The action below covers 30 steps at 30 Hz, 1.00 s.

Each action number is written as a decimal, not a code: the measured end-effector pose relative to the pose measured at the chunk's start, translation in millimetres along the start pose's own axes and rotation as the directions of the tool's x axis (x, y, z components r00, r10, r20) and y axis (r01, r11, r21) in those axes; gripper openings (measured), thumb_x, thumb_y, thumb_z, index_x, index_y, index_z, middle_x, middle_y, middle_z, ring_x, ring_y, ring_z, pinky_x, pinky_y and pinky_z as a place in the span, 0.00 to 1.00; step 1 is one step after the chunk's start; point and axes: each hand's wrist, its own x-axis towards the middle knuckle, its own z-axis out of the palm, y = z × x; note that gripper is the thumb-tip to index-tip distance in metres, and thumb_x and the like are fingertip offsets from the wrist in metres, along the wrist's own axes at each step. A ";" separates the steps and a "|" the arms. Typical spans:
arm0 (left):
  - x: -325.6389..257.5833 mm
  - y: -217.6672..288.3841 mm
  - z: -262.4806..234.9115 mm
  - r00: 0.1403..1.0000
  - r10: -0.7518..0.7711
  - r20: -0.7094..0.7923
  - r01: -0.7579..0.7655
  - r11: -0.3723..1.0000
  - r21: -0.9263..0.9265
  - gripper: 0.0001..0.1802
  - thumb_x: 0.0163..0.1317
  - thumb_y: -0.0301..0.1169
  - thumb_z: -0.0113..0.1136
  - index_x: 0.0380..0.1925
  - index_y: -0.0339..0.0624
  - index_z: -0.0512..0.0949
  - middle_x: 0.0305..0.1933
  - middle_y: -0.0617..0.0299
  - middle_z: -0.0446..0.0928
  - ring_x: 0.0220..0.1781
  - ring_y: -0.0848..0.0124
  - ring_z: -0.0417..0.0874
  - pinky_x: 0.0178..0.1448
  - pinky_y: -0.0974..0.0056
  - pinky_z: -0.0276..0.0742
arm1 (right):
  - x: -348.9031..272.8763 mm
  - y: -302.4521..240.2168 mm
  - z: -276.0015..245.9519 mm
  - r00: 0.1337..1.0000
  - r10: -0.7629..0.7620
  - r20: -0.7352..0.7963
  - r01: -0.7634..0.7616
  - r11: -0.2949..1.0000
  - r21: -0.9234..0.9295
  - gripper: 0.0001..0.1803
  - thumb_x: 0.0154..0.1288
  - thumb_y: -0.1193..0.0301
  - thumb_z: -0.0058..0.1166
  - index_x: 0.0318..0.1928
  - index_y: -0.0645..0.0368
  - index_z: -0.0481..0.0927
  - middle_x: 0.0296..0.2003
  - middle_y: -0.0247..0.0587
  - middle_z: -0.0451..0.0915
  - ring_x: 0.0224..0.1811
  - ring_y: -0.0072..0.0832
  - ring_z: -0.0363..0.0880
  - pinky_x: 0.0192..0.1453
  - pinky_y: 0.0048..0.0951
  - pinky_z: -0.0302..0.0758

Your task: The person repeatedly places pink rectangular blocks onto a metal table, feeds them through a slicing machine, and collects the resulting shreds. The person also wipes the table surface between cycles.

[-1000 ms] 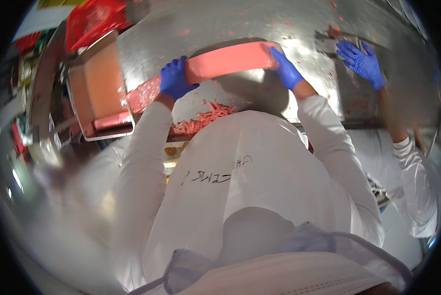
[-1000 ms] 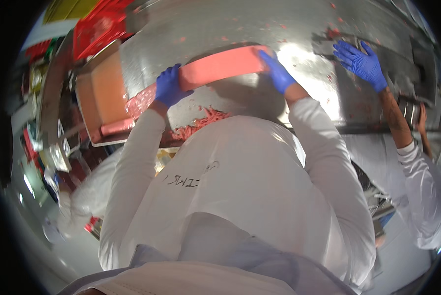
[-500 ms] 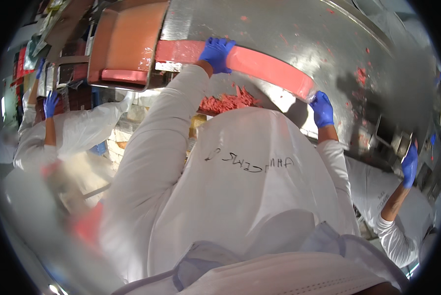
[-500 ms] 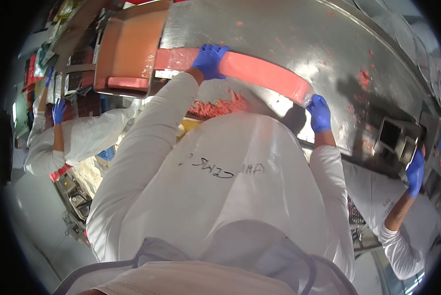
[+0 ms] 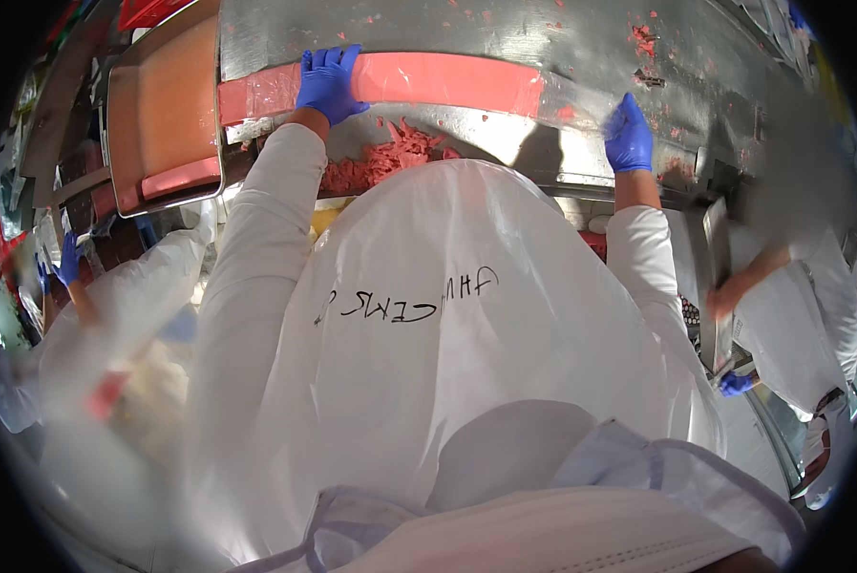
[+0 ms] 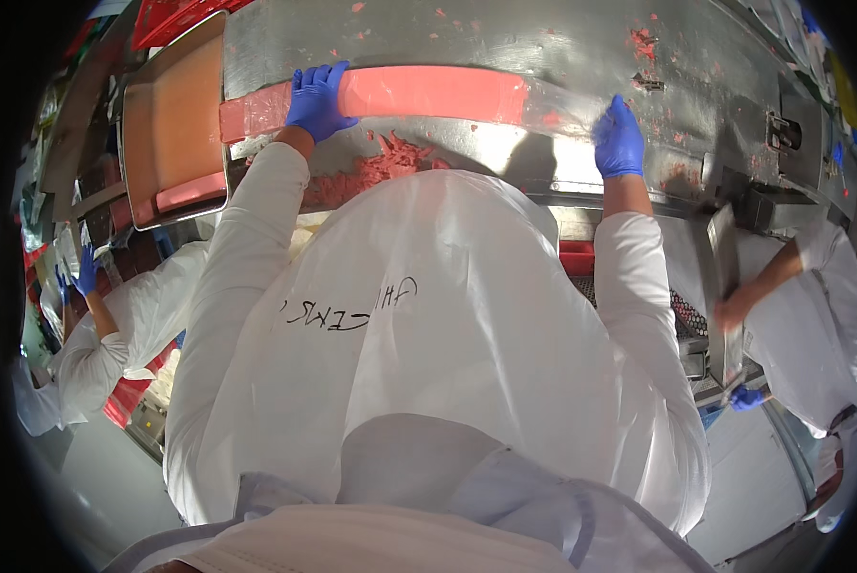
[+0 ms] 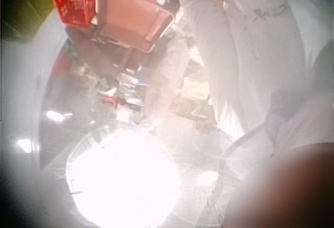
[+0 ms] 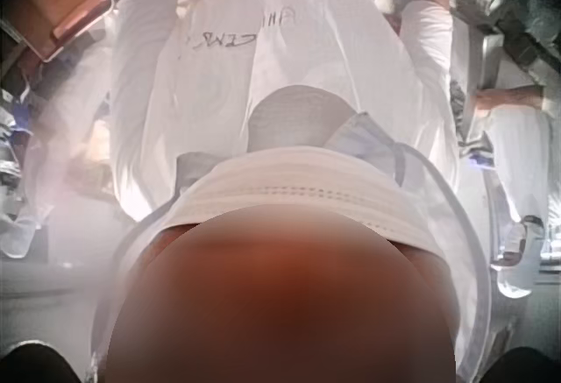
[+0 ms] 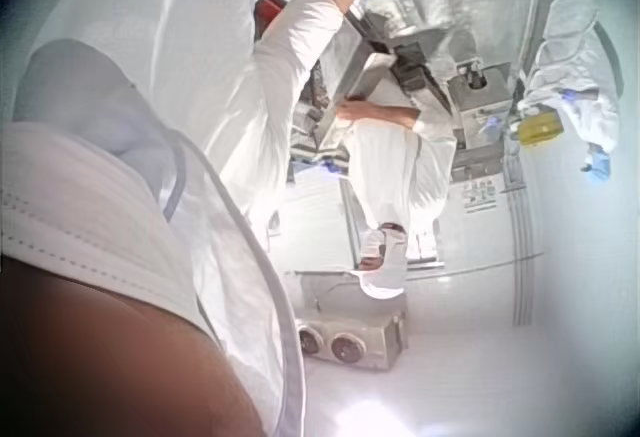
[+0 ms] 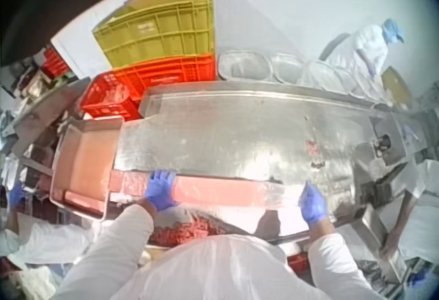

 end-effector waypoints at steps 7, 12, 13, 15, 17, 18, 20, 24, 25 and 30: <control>-15.8 10.9 -0.5 0.999 -0.046 -0.021 0.047 0.998 0.033 0.61 0.45 0.54 0.82 0.79 0.53 0.61 0.74 0.51 0.68 0.79 0.46 0.64 0.83 0.33 0.53 | -14.9 57.1 -1.2 0.962 0.095 -0.255 -0.206 0.865 -0.457 0.38 0.73 0.39 0.59 0.76 0.41 0.71 0.65 0.36 0.78 0.68 0.28 0.73 0.67 0.52 0.70; -29.2 16.1 -9.4 0.993 -0.110 -0.045 0.108 0.992 -0.058 0.63 0.45 0.56 0.82 0.80 0.52 0.60 0.78 0.49 0.65 0.83 0.43 0.59 0.83 0.33 0.53 | 4.4 111.3 80.9 0.951 0.297 0.082 -0.241 0.884 -0.400 0.27 0.82 0.60 0.54 0.74 0.58 0.73 0.65 0.42 0.80 0.65 0.35 0.81 0.65 0.37 0.79; -35.9 22.2 -15.8 0.992 -0.123 -0.033 0.120 0.989 -0.085 0.63 0.45 0.57 0.81 0.80 0.52 0.60 0.78 0.49 0.65 0.83 0.43 0.59 0.84 0.33 0.52 | 1.5 113.7 93.8 0.936 0.335 0.111 -0.273 0.886 -0.375 0.27 0.82 0.59 0.54 0.73 0.59 0.73 0.64 0.42 0.80 0.64 0.34 0.81 0.64 0.36 0.80; -42.2 37.1 -34.6 0.998 -0.055 -0.027 0.053 0.995 -0.089 0.63 0.47 0.60 0.79 0.80 0.51 0.61 0.79 0.48 0.64 0.83 0.42 0.58 0.85 0.34 0.49 | 3.0 118.0 124.3 0.927 0.337 0.168 -0.240 0.873 -0.425 0.27 0.82 0.57 0.55 0.70 0.61 0.76 0.61 0.41 0.82 0.61 0.32 0.83 0.63 0.32 0.80; -41.5 60.1 -28.6 0.991 0.066 -0.113 -0.080 0.989 -0.123 0.63 0.48 0.62 0.77 0.81 0.51 0.60 0.80 0.47 0.63 0.84 0.42 0.57 0.86 0.35 0.47 | -7.8 126.1 169.6 0.895 0.396 0.205 -0.190 0.754 -0.629 0.27 0.81 0.56 0.55 0.69 0.61 0.78 0.61 0.42 0.83 0.61 0.30 0.82 0.64 0.31 0.79; -38.3 69.8 -25.9 0.979 0.126 -0.160 -0.147 0.980 -0.131 0.63 0.48 0.63 0.76 0.81 0.51 0.59 0.81 0.47 0.62 0.84 0.42 0.56 0.86 0.35 0.46 | -12.4 128.0 195.6 0.878 0.425 0.221 -0.149 0.682 -0.716 0.27 0.81 0.55 0.55 0.69 0.61 0.78 0.61 0.42 0.83 0.61 0.29 0.82 0.64 0.31 0.78; -28.4 86.8 -24.3 0.968 0.154 -0.198 -0.170 0.983 -0.063 0.57 0.53 0.62 0.73 0.78 0.49 0.63 0.79 0.48 0.66 0.83 0.43 0.60 0.86 0.34 0.44 | -29.2 126.0 254.7 0.858 0.433 0.277 -0.046 0.602 -0.797 0.27 0.81 0.55 0.55 0.69 0.60 0.79 0.61 0.43 0.84 0.63 0.27 0.81 0.66 0.30 0.76; -20.7 51.8 -35.6 0.981 0.120 0.155 -0.118 0.993 -0.021 0.34 0.63 0.55 0.66 0.63 0.47 0.80 0.63 0.49 0.83 0.71 0.49 0.79 0.82 0.37 0.58 | -19.1 124.3 244.3 0.785 0.410 0.464 0.206 0.534 -0.820 0.28 0.82 0.53 0.52 0.72 0.55 0.77 0.63 0.41 0.83 0.67 0.27 0.78 0.71 0.33 0.72; -23.4 27.7 -28.3 0.995 0.051 0.088 -0.046 0.997 -0.060 0.26 0.64 0.52 0.65 0.54 0.47 0.84 0.54 0.50 0.86 0.63 0.51 0.84 0.75 0.40 0.66 | -19.9 111.6 236.4 0.809 0.416 0.415 0.115 0.581 -0.806 0.28 0.83 0.52 0.51 0.73 0.53 0.76 0.65 0.40 0.82 0.68 0.28 0.77 0.71 0.35 0.71; -52.0 -146.0 -22.7 0.846 -0.525 0.088 0.533 0.829 -0.172 0.19 0.63 0.50 0.66 0.35 0.46 0.90 0.36 0.52 0.90 0.36 0.52 0.91 0.44 0.49 0.86 | -44.7 63.0 116.8 0.894 0.395 0.211 -0.123 0.670 -0.732 0.30 0.83 0.57 0.46 0.79 0.50 0.68 0.70 0.36 0.78 0.68 0.28 0.77 0.72 0.34 0.69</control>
